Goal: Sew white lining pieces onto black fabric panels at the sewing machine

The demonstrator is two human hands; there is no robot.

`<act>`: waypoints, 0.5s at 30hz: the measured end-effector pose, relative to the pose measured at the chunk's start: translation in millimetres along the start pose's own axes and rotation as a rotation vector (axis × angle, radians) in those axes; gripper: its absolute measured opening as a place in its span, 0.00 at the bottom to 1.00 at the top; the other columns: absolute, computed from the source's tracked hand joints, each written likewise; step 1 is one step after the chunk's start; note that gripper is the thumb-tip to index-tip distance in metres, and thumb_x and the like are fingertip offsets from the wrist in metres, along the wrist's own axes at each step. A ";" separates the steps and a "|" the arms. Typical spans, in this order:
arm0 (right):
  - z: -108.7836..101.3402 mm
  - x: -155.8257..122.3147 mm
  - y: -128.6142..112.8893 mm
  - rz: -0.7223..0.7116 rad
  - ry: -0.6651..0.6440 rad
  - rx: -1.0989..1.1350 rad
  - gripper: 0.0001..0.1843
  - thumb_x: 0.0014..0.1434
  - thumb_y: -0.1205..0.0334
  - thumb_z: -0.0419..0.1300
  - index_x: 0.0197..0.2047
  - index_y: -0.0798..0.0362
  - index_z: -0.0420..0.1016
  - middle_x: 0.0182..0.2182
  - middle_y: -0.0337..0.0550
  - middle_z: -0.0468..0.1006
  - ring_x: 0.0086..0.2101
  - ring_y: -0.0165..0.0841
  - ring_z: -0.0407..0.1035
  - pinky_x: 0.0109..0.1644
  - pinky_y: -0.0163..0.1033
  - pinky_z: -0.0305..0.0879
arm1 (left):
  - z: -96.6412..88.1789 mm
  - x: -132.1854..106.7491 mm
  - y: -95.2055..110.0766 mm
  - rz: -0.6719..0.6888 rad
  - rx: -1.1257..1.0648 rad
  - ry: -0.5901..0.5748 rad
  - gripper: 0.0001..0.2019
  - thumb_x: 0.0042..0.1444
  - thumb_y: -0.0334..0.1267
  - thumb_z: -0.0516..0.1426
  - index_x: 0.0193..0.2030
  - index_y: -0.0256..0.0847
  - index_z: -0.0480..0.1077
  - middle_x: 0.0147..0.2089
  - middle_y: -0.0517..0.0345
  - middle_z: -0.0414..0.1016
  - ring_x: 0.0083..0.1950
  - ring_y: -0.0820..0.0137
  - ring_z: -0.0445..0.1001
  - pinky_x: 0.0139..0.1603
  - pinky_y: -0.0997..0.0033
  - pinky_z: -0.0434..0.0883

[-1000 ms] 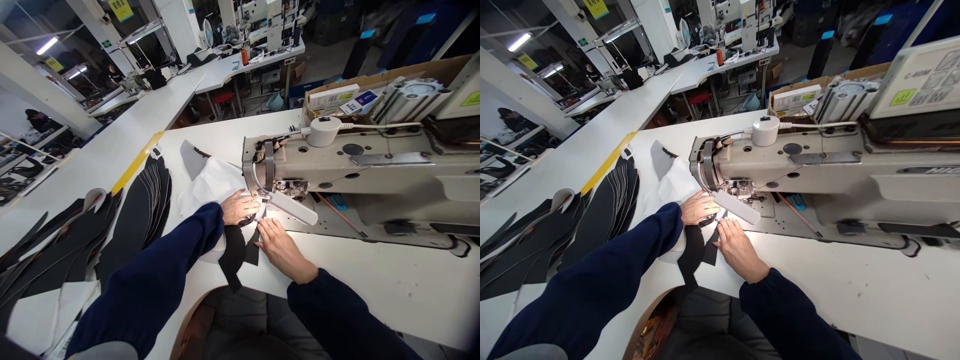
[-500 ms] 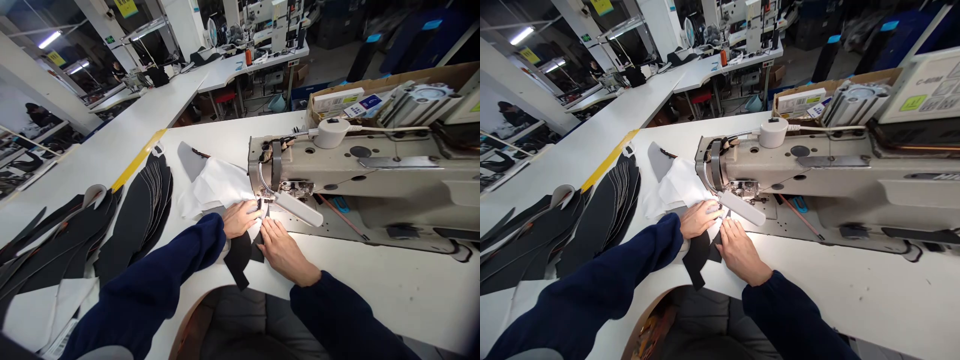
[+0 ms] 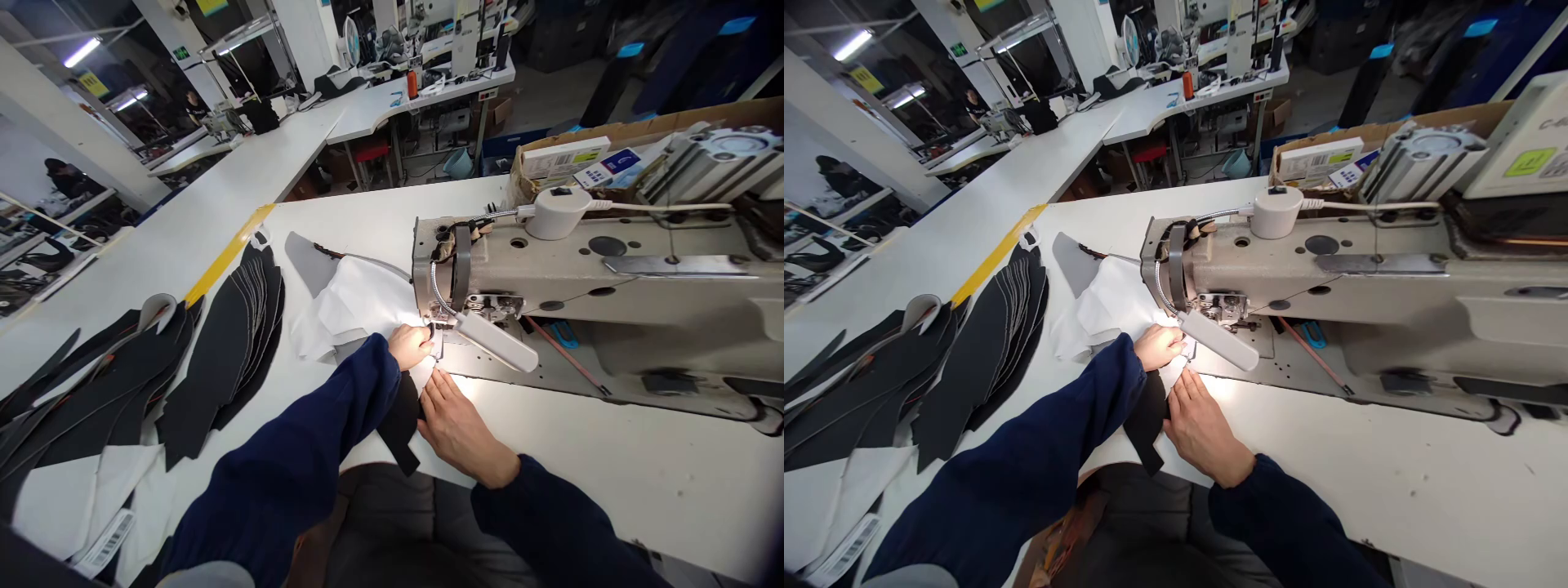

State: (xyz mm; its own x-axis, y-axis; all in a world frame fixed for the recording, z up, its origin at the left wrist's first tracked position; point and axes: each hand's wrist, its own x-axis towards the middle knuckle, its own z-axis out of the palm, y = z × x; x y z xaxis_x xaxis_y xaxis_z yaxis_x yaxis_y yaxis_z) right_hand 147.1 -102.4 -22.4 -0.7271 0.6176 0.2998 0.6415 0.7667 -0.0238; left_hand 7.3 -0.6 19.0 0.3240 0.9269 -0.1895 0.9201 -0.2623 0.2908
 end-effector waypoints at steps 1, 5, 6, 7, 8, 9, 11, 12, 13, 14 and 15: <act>-0.4 0.7 0.0 -0.002 0.002 -0.005 0.25 0.57 0.57 0.55 0.47 0.75 0.69 0.49 0.72 0.68 0.55 0.54 0.58 0.62 0.55 0.48 | -0.4 0.3 -0.9 0.008 -0.024 0.001 0.11 0.56 0.39 0.51 0.26 0.40 0.68 0.26 0.58 0.72 0.31 0.69 0.70 0.30 0.73 0.59; -0.5 3.6 1.7 0.006 0.021 -0.015 0.25 0.57 0.57 0.54 0.47 0.74 0.69 0.49 0.71 0.68 0.55 0.54 0.57 0.62 0.55 0.49 | 0.2 4.0 -5.4 0.034 -0.060 0.037 0.10 0.55 0.39 0.52 0.26 0.40 0.67 0.26 0.59 0.71 0.31 0.70 0.69 0.32 0.73 0.59; -0.2 4.5 2.4 0.010 0.024 -0.015 0.25 0.58 0.57 0.54 0.48 0.74 0.69 0.50 0.70 0.68 0.55 0.54 0.57 0.61 0.55 0.50 | 1.0 5.4 -6.6 0.038 -0.065 0.046 0.09 0.55 0.38 0.52 0.26 0.40 0.67 0.26 0.59 0.71 0.31 0.70 0.69 0.32 0.74 0.59; 0.2 5.5 3.1 0.016 0.028 -0.014 0.25 0.58 0.57 0.53 0.48 0.74 0.69 0.50 0.70 0.68 0.55 0.53 0.57 0.61 0.54 0.50 | 2.2 6.7 -7.8 0.041 -0.073 0.058 0.09 0.55 0.38 0.52 0.26 0.40 0.67 0.26 0.59 0.71 0.30 0.70 0.69 0.32 0.74 0.60; 0.6 6.7 3.8 0.019 0.031 -0.013 0.25 0.58 0.57 0.53 0.48 0.74 0.69 0.50 0.70 0.68 0.55 0.53 0.57 0.61 0.54 0.50 | 3.7 8.0 -9.0 0.043 -0.081 0.071 0.09 0.55 0.39 0.51 0.26 0.40 0.67 0.26 0.59 0.71 0.30 0.70 0.69 0.32 0.74 0.60; 1.2 8.1 4.4 0.022 0.032 -0.012 0.26 0.58 0.57 0.53 0.48 0.75 0.69 0.49 0.70 0.68 0.55 0.53 0.57 0.61 0.54 0.50 | 5.5 9.2 -10.1 0.042 -0.088 0.088 0.10 0.55 0.39 0.51 0.26 0.40 0.68 0.26 0.59 0.71 0.30 0.71 0.69 0.32 0.74 0.60; 2.7 11.2 5.3 0.030 0.032 -0.014 0.26 0.57 0.58 0.54 0.48 0.76 0.68 0.49 0.71 0.68 0.55 0.54 0.57 0.61 0.54 0.50 | 9.7 11.4 -12.4 0.031 -0.095 0.133 0.11 0.55 0.40 0.50 0.26 0.40 0.68 0.27 0.59 0.72 0.30 0.70 0.69 0.31 0.73 0.59; 3.8 12.7 5.5 0.031 0.029 -0.018 0.26 0.57 0.58 0.54 0.48 0.76 0.69 0.49 0.71 0.68 0.55 0.54 0.57 0.61 0.55 0.50 | 11.9 12.7 -13.5 0.025 -0.095 0.153 0.12 0.56 0.40 0.49 0.26 0.40 0.68 0.27 0.58 0.72 0.30 0.70 0.69 0.31 0.73 0.59; 5.1 14.1 5.5 0.033 0.027 -0.022 0.25 0.57 0.59 0.54 0.48 0.76 0.69 0.48 0.71 0.69 0.55 0.55 0.57 0.61 0.55 0.49 | 13.7 14.0 -14.6 0.021 -0.093 0.168 0.12 0.56 0.40 0.49 0.26 0.40 0.69 0.28 0.58 0.72 0.30 0.70 0.69 0.31 0.73 0.60; 6.6 15.3 5.3 0.034 0.029 -0.026 0.25 0.57 0.60 0.54 0.47 0.76 0.69 0.48 0.71 0.69 0.54 0.55 0.58 0.61 0.56 0.50 | 15.2 15.4 -15.6 0.022 -0.090 0.176 0.13 0.56 0.40 0.49 0.26 0.40 0.69 0.28 0.57 0.73 0.31 0.69 0.69 0.32 0.72 0.60; 8.3 16.2 4.7 0.035 0.034 -0.029 0.24 0.57 0.61 0.53 0.47 0.76 0.70 0.48 0.71 0.69 0.54 0.55 0.58 0.61 0.56 0.50 | 16.1 16.8 -16.4 0.025 -0.089 0.183 0.13 0.56 0.40 0.48 0.25 0.40 0.69 0.28 0.57 0.73 0.31 0.69 0.70 0.32 0.72 0.60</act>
State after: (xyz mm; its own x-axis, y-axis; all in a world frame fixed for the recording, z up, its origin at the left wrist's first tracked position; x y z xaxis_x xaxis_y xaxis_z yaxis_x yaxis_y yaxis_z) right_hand 136.4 -87.4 -25.6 -0.6960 0.6370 0.3315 0.6733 0.7393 -0.0071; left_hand 1.1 15.0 -4.1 0.2940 0.9558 -0.0097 0.8866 -0.2689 0.3763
